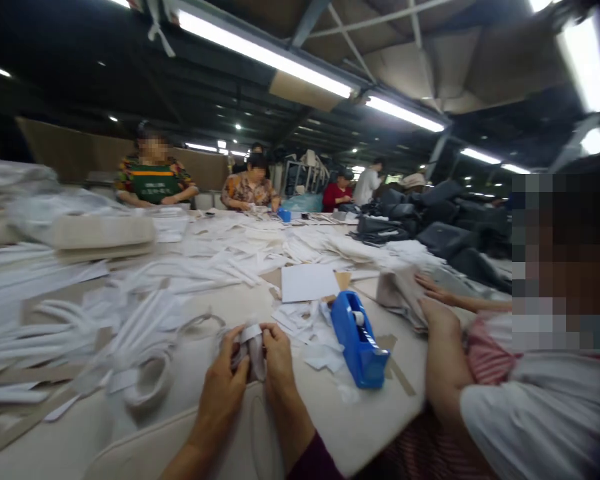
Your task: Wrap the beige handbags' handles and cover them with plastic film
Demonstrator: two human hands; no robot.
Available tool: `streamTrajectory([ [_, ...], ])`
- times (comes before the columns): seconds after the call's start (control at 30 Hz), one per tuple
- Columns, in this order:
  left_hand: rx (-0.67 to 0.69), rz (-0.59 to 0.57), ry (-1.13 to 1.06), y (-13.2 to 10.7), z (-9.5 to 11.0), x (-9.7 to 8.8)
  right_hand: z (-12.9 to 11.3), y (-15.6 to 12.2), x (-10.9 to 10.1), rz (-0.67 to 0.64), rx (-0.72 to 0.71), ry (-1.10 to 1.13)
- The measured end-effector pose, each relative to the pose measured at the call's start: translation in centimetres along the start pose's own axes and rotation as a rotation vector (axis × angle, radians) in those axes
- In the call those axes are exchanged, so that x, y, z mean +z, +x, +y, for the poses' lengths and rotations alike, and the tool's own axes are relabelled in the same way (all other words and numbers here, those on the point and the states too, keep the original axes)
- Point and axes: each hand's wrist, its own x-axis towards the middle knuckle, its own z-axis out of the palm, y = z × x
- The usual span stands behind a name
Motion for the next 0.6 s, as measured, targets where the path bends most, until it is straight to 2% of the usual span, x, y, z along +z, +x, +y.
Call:
streamTrajectory([
  [0.2,-0.055,-0.030,0.070,0.97,-0.75,-0.11,0.36,0.74,0.45,0.051,-0.010,-0.013],
  [0.6,-0.042,0.009,0.170,0.95,-0.77,-0.03,-0.03,0.55,0.64,0.099,-0.008,-0.015],
])
